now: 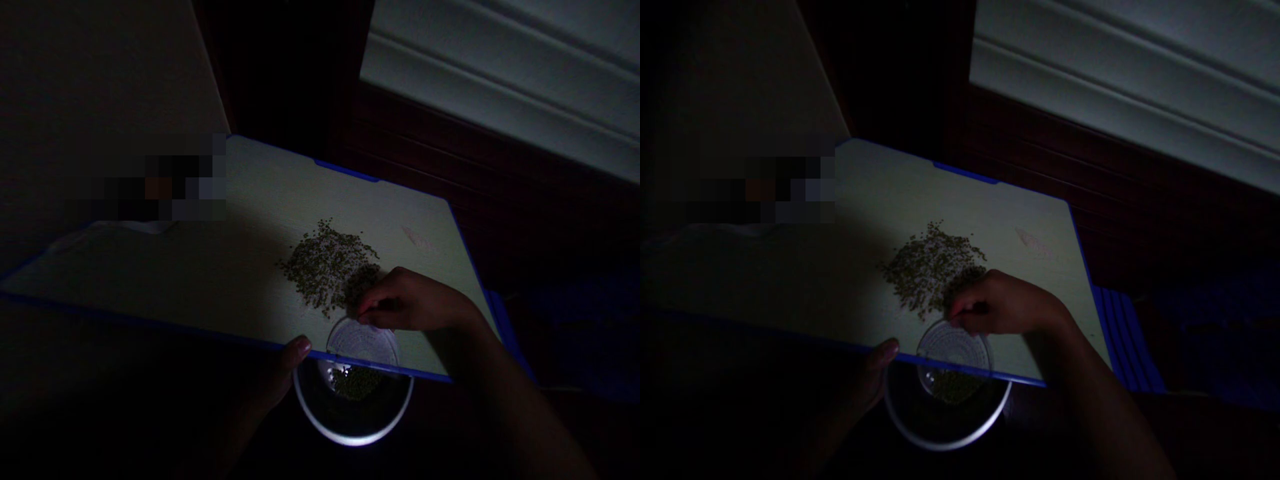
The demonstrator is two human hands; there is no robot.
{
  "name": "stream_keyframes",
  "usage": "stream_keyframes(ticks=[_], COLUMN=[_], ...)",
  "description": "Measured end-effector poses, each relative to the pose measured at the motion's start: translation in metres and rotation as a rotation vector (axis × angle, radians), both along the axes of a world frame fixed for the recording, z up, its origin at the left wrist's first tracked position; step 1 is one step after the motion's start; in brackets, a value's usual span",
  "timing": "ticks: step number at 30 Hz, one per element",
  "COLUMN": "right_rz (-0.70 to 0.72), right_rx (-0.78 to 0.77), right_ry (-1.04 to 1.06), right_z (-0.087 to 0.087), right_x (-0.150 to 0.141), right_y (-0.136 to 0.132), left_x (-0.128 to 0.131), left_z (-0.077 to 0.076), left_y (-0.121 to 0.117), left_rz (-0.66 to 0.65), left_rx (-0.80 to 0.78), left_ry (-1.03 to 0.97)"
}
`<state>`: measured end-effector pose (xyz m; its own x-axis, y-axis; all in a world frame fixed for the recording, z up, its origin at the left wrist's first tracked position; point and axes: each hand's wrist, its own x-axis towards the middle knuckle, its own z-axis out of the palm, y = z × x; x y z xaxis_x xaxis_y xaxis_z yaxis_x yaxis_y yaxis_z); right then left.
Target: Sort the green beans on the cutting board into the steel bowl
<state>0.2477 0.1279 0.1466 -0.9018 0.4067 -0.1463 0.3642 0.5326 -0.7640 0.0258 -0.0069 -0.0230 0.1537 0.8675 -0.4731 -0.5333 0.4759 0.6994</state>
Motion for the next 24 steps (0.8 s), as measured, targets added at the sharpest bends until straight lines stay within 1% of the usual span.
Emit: stream_keyframes(ticks=[3,6,9,12,14,17,20,22,24], right_rz=[0.030,0.018,-0.032,-0.105,-0.140,-0.113,-0.090,-0.144,-0.236], right_rx=[0.021,0.040,0.051,0.087,0.101,0.054,-0.015,-0.056,-0.108], right_ry=[0.027,0.039,0.057,0.056,0.056,0.024,-0.052,-0.133,-0.250], right_z=[-0.001,0.001,0.003,0.006,0.007,0.008,0.008,0.010,0.013], right_x=[-0.005,-0.005,0.003,0.013,0.015,0.013,0.015,0.024,0.038], right_y=[-0.003,-0.003,-0.001,0.002,0.003,0.003,0.005,0.010,0.015], left_x=[0.000,0.000,0.000,0.000,0.000,0.001,0.000,-0.002,-0.003], left_z=[0.001,0.002,0.002,-0.001,-0.003,-0.005,-0.008,-0.012,-0.017], left_y=[-0.001,-0.001,0.000,0.001,0.001,0.001,0.001,0.000,0.000], left_rz=[0.012,0.014,0.017,0.043,0.025,0.001,-0.004,-0.005,-0.009], left_rx=[0.004,-0.013,0.026,0.035,0.036,0.052,0.048,0.048,0.042], left_ry=[0.047,0.062,0.045,0.076,0.067,0.033,0.053,0.076,0.082])
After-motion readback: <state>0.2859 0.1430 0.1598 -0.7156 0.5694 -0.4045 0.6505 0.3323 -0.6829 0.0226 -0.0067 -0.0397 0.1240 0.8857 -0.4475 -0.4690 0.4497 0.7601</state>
